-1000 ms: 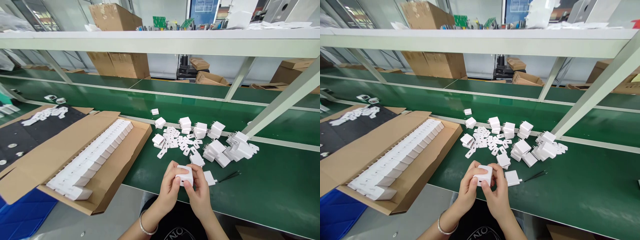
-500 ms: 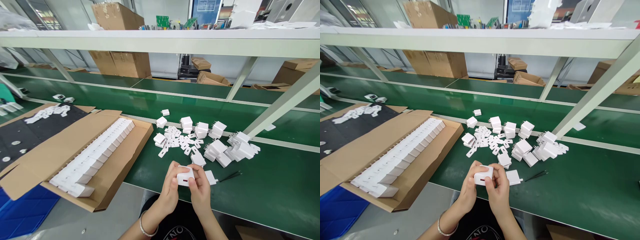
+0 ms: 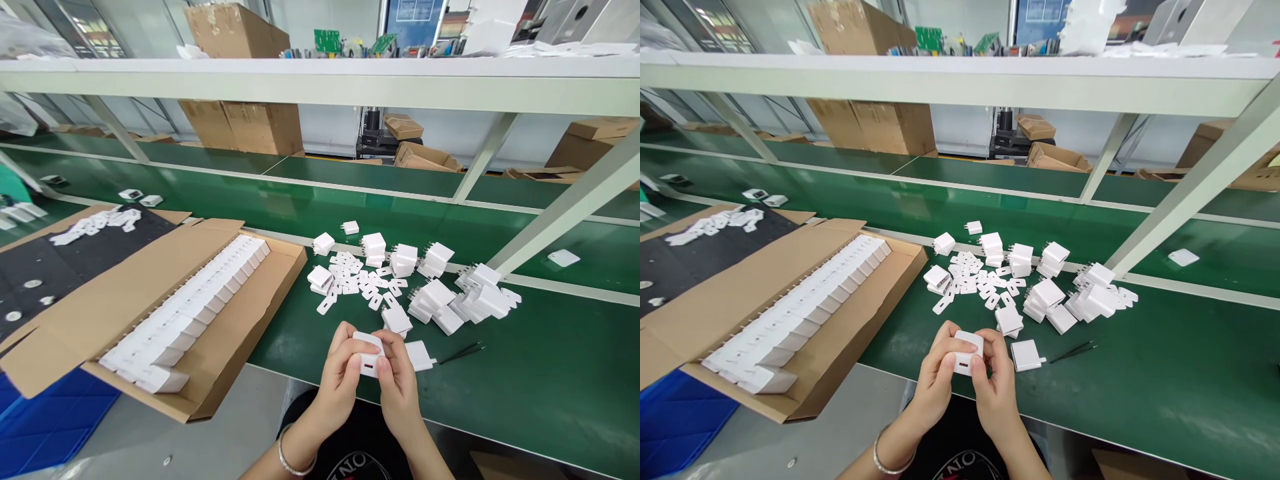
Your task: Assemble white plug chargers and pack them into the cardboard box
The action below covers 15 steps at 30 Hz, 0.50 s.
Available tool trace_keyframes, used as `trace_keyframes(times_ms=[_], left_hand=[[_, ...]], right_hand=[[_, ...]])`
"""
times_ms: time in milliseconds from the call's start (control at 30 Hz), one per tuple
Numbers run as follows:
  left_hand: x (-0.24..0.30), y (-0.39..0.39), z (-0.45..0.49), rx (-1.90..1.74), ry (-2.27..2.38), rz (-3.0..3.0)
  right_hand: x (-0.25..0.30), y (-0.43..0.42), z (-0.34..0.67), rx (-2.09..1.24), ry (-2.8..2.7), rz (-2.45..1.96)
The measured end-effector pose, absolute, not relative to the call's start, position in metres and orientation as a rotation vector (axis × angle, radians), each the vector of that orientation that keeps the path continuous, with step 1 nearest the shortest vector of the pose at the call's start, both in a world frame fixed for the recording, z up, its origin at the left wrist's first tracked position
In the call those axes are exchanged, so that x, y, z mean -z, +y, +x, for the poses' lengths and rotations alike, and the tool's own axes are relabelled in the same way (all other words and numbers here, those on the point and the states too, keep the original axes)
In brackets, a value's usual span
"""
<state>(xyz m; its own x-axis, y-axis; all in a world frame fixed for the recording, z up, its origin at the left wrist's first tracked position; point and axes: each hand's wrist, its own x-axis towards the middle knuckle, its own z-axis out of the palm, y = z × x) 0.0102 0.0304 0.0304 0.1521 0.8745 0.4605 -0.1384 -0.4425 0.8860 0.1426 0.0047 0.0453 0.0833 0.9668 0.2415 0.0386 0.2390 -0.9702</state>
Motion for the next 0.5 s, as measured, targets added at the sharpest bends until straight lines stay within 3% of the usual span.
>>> trace_keyframes(times_ms=[300,500], left_hand=[[-0.035,0.027,0.004,-1.092,0.828,1.596],[-0.035,0.027,0.004,-1.115,0.779,1.542]], right_hand=[[-0.054,0.012,0.149,-0.968,-1.151,-1.276],[-0.057,0.008,0.152,-1.036,-1.255,-1.279]])
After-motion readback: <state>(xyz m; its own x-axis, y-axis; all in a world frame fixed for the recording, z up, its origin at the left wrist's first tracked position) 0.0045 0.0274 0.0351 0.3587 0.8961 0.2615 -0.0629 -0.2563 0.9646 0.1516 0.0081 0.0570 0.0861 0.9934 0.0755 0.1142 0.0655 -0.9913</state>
